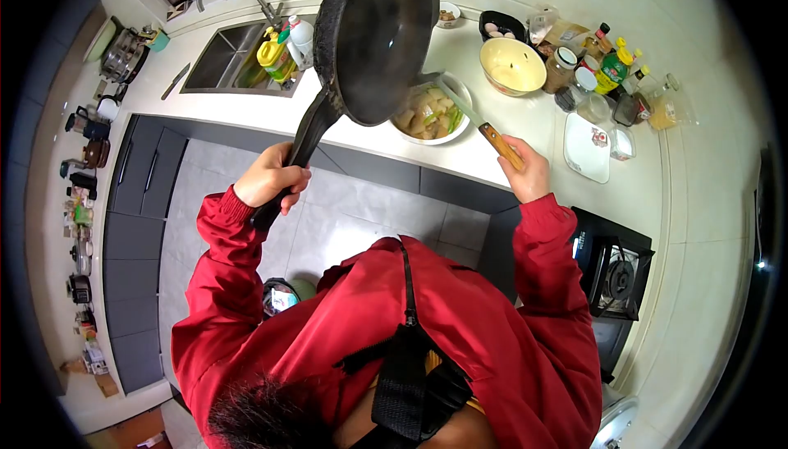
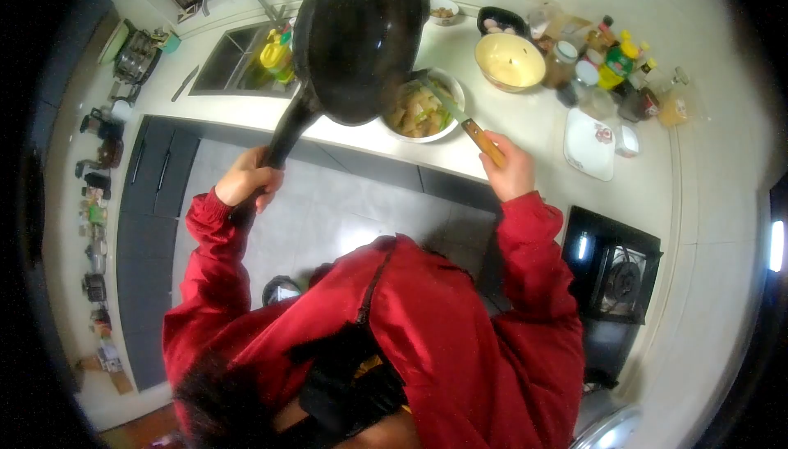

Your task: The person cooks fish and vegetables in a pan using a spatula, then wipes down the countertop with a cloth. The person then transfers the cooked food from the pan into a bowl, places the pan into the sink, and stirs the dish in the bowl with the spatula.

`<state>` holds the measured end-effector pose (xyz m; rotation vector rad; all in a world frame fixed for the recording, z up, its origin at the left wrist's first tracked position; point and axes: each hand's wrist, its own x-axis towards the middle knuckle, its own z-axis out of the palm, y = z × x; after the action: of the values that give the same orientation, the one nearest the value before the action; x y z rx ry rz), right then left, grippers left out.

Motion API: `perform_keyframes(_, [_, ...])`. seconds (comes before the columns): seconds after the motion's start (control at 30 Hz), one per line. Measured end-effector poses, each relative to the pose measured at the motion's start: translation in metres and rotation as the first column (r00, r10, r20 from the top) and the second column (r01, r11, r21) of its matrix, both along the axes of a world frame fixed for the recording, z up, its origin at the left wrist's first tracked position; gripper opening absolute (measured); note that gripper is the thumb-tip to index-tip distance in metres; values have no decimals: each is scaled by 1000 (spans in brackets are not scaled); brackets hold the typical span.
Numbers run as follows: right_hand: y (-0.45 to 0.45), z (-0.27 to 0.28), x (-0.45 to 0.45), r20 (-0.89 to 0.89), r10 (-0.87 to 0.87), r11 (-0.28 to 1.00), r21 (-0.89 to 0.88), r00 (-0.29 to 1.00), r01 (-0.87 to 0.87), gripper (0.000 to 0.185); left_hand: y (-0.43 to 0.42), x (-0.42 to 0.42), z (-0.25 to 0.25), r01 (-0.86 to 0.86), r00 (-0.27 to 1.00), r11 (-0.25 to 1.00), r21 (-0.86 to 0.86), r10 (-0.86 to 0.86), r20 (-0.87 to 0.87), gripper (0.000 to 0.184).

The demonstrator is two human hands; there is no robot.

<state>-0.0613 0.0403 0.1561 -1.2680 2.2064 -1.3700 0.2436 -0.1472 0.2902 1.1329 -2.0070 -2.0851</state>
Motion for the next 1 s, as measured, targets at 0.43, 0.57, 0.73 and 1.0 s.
perform_keyframes(0.43, [5, -11, -5, 143, -11, 992, -124, 990, 29, 29, 9, -8, 7, 21, 998, 996, -87, -15, 61, 13])
perform_keyframes(0.57, [1, -2, -5, 174, 14, 999, -30, 985, -9, 33, 10, -6, 6, 26, 998, 996, -80, -22, 51, 13])
perform_keyframes(0.73, [-22, 12, -9, 544, 152, 979, -197, 825, -51, 33, 8, 1, 5, 20, 1000, 999, -37, -20, 0, 13])
perform_keyframes(1.0, [-82, 33, -1, 628, 307, 919, -391, 715, -52, 34, 10, 11, 2, -60, 996, 994, 96, 66, -66, 14])
